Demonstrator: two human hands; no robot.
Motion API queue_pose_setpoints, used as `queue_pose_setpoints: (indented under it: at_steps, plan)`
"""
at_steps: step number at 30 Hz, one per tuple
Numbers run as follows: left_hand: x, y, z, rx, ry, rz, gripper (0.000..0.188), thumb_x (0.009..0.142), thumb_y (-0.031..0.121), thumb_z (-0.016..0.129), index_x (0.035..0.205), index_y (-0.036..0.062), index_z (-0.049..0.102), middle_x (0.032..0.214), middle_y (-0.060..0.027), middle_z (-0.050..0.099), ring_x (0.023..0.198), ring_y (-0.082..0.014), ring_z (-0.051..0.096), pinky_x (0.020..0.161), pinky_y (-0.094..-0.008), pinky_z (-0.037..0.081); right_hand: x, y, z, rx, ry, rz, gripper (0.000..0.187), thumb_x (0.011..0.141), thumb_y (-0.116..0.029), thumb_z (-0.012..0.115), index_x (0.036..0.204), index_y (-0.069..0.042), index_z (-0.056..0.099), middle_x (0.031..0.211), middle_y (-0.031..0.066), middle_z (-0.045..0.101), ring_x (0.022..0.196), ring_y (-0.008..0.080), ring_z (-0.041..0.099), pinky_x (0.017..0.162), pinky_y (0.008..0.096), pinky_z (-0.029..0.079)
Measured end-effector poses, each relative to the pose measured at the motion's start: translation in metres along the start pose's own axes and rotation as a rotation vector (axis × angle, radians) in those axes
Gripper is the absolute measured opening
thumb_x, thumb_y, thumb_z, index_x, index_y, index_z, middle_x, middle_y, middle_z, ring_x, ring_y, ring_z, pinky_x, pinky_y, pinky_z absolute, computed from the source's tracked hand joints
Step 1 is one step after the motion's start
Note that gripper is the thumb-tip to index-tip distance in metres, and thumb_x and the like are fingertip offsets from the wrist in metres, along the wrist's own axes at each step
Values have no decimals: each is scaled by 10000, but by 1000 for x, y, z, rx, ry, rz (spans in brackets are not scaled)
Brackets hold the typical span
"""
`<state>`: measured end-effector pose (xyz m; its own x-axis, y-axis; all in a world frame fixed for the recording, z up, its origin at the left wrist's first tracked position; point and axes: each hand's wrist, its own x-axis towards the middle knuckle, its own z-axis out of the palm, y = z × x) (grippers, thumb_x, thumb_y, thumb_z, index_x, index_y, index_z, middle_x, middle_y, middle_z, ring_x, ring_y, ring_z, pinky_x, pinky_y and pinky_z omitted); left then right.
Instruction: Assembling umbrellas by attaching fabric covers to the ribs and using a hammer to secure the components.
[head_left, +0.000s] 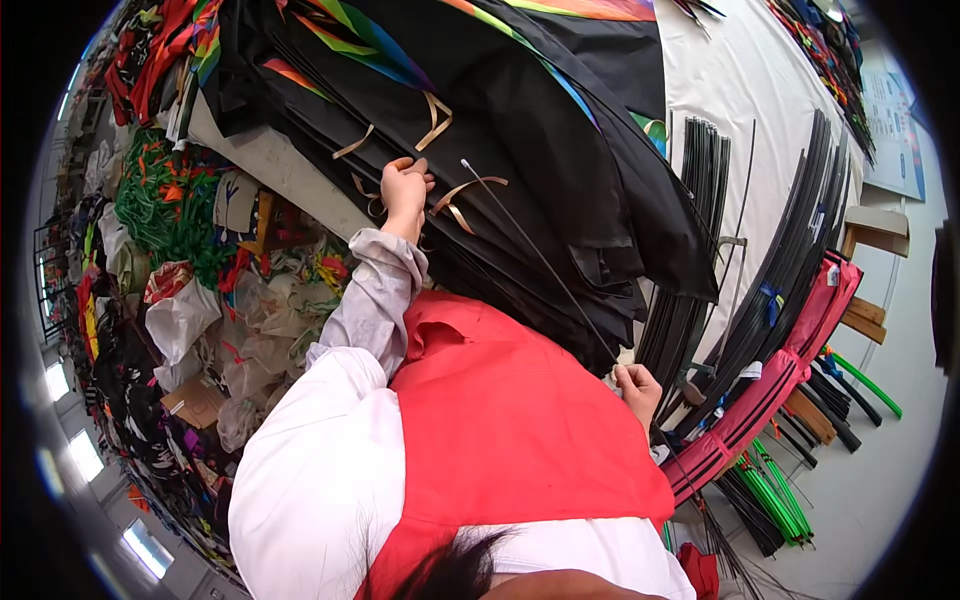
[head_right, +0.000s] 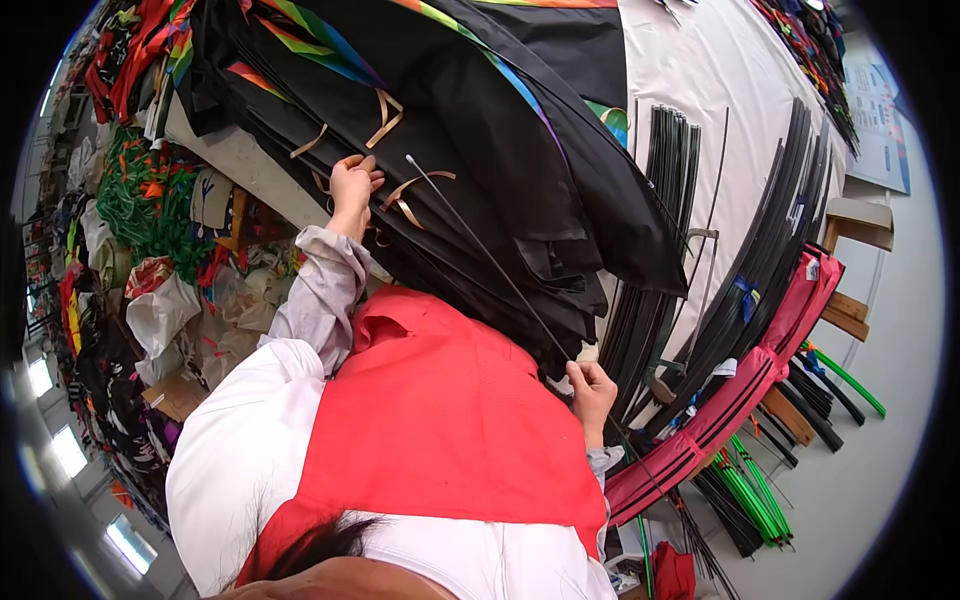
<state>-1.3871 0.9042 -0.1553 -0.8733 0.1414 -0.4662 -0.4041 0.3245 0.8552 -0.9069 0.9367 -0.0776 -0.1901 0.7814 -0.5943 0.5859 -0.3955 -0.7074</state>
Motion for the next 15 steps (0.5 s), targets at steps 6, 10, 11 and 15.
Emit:
queue_pose_setpoints:
  at_steps: [6,10,11,15]
  plan:
    - [4,1,2,-105,-65,-90,263,912,188,625,1007,-48,558,819,-111,627,619,-170,611,559,-230,511,-2,-11,15,-52,-6,2,172,886,-126,649,761,-8,651,620,-8,551,540,72,419,513,213,325]
    - [8,8,1,-94,-239,-265,225,905,180,643,941,-31,573,761,-103,622,596,-174,608,524,-229,504,-2,-17,19,-97,-18,-6,175,880,-138,659,771,-1,654,615,-11,553,534,70,425,506,212,330]
    - [7,9,2,-96,-239,-266,225,905,180,643,941,-31,573,761,-103,622,596,-174,608,524,-229,504,-3,-18,20,-99,-18,-7,175,880,-138,659,771,-1,654,615,-11,553,534,70,425,506,212,330]
    - [5,11,6,-121,-189,-277,251,917,199,633,914,-47,586,726,-114,630,536,-176,599,488,-237,501,-5,-20,22,-72,-11,38,176,846,-148,675,768,10,675,608,2,591,566,98,478,562,227,383]
